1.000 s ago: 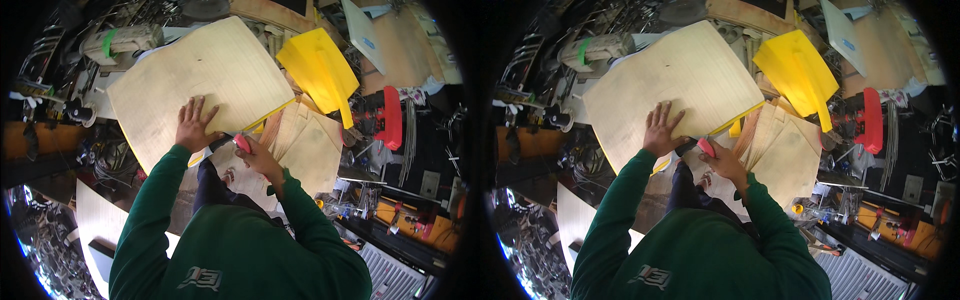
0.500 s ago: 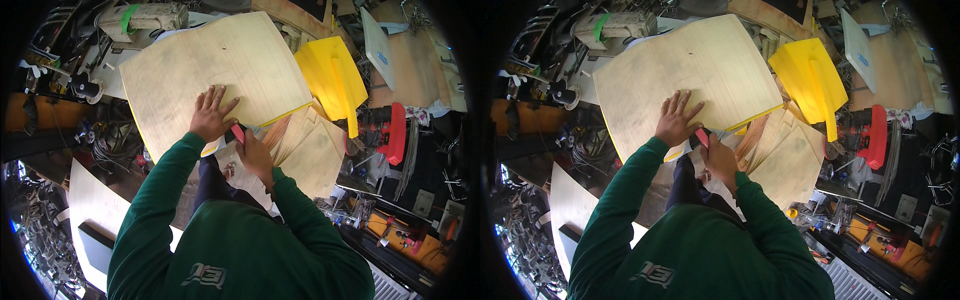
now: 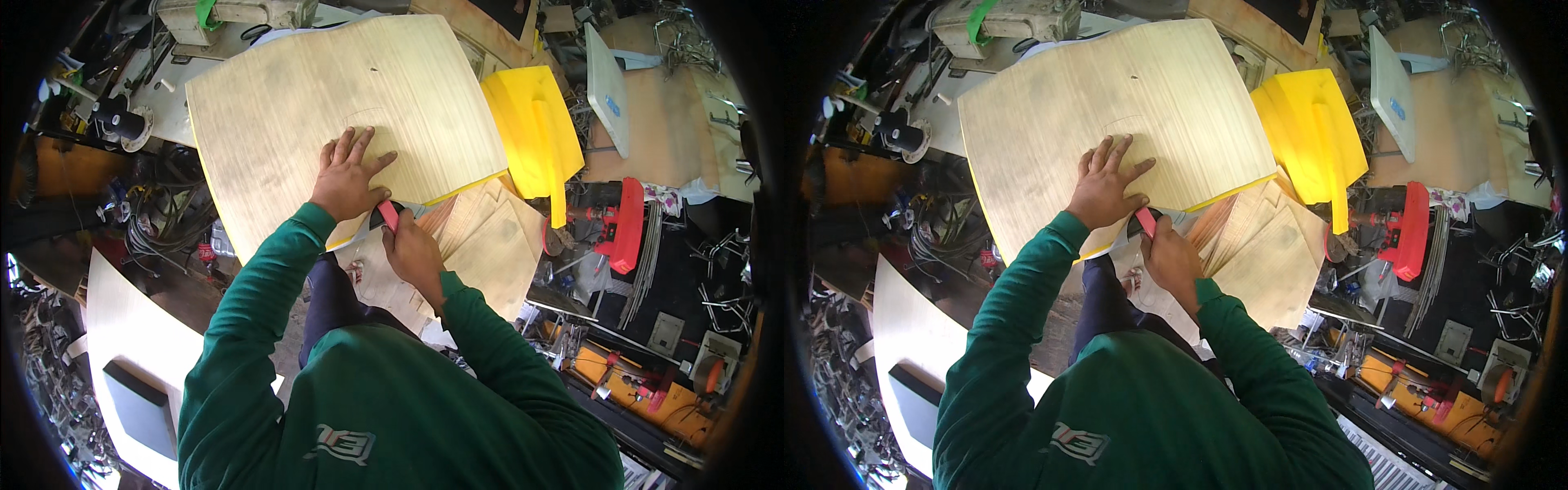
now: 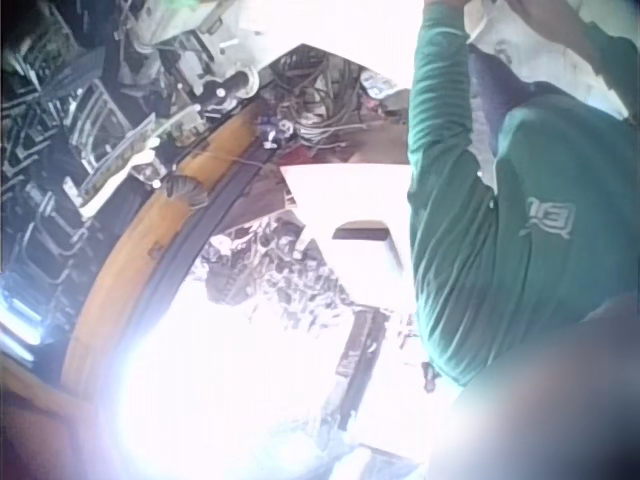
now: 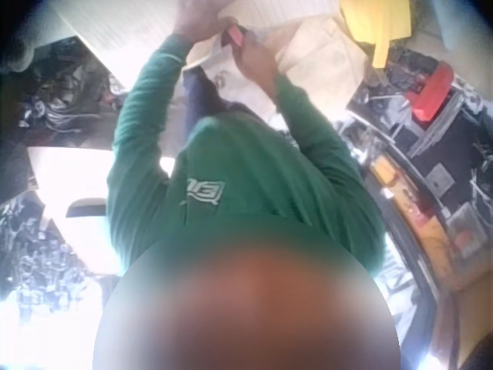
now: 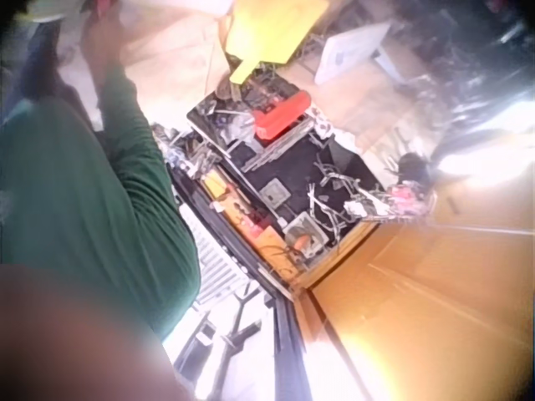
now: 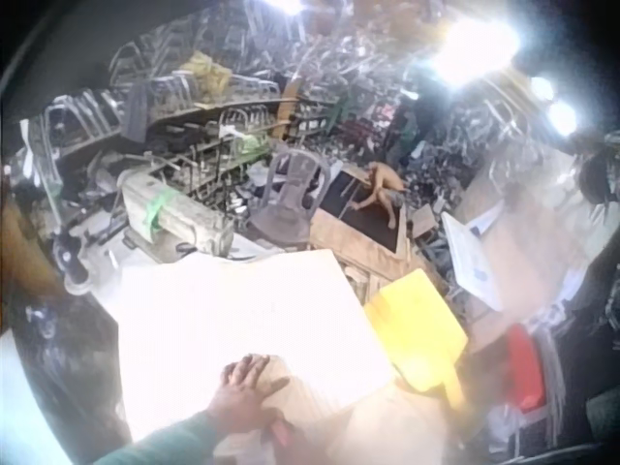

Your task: The person aligns and smooths a black vinyl cover over a yellow foam seat cushion, then staples the cover to the foam using a pink stapler. They fold and tuck the vinyl edges, reposition the cushion, and continue stapling along the sides to secure the cover.

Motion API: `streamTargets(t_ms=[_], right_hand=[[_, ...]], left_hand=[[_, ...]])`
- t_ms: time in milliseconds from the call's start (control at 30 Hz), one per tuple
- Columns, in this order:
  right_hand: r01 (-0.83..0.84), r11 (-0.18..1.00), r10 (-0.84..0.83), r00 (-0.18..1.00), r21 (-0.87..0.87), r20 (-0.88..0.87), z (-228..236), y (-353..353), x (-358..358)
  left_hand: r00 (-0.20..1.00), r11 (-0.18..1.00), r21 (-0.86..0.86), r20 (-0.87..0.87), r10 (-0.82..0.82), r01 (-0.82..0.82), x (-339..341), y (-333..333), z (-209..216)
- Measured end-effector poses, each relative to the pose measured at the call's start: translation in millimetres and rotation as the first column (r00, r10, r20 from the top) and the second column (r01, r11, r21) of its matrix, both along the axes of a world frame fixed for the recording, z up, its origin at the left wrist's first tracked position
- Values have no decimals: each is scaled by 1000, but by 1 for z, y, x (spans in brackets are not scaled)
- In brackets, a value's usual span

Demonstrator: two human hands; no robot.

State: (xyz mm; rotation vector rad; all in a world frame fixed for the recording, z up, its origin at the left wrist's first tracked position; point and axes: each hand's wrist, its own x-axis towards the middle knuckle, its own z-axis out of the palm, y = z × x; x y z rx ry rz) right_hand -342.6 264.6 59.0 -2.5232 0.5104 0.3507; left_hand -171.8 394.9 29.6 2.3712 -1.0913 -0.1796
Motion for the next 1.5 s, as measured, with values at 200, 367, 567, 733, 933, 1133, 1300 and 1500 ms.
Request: streamTargets(t_ms=[200,367,567,733,933,1133,1300,1500], right_hand=[[10,1000,-10,1000,25,-28,-6,-5,-4],[185,665,-176,980,724,-90,-25,-37,-19],[30,-365,-376,909,930,-177,-1,-58,-64],[-266,-653,-321,945,709,58,63,-63,-83],[-388,-685,-354,917,616,184,112,-62,-96],[-352,-677,-327,931,647,164,115,-58,-78],[57,138,-421,907,989,6,117,-55,-29],[-153,773,-99,930,616,355,153,-46,37]], left_hand=[[927,995,-25,-363,-95,92,-20,29,30],[982,998,-55,-185,-49,40,-46,32,20],[983,999,-15,-178,-52,50,-45,30,13],[984,998,46,-174,-40,49,-50,25,24],[991,998,48,-131,-36,43,-50,23,18],[989,999,29,-144,-28,33,-49,25,12],[901,991,-134,-428,-73,17,-38,27,33],[394,726,-619,-773,-497,-299,-6,21,106]])
